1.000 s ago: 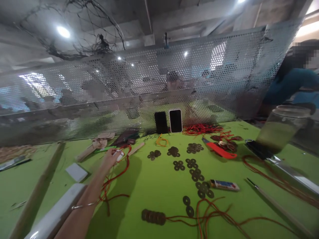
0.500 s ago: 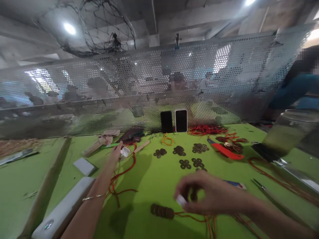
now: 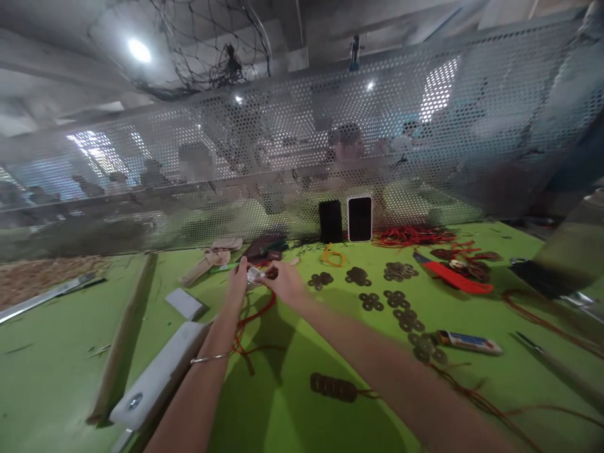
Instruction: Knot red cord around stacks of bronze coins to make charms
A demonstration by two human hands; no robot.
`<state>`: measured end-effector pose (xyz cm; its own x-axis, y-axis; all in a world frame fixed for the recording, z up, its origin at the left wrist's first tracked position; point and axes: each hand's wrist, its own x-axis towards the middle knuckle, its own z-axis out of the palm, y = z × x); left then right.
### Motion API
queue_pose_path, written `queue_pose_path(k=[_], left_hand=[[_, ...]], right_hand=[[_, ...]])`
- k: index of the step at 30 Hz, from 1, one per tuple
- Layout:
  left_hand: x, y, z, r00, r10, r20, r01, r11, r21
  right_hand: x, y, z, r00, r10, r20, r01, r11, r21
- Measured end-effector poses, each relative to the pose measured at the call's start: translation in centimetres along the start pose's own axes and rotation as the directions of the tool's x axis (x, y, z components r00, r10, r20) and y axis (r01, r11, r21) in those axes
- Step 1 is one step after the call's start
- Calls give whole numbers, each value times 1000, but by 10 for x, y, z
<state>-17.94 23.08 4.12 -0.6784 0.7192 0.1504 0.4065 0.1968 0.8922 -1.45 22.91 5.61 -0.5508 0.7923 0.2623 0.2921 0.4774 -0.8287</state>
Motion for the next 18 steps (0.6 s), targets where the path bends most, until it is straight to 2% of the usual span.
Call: queue_pose_path(k=[3, 8, 18], left_hand=[[-1, 0, 1, 997, -67, 34, 67, 998, 0], [1, -3, 1, 992, -109, 56, 109, 994, -1], [1, -2, 3, 990, -121, 69, 120, 993, 18]], right_hand=[[1, 0, 5, 1000, 9, -7, -9, 1000, -25], [0, -5, 7, 1000, 1, -32, -2, 999, -41], [2, -6, 7, 1000, -15, -18, 12, 990, -140]])
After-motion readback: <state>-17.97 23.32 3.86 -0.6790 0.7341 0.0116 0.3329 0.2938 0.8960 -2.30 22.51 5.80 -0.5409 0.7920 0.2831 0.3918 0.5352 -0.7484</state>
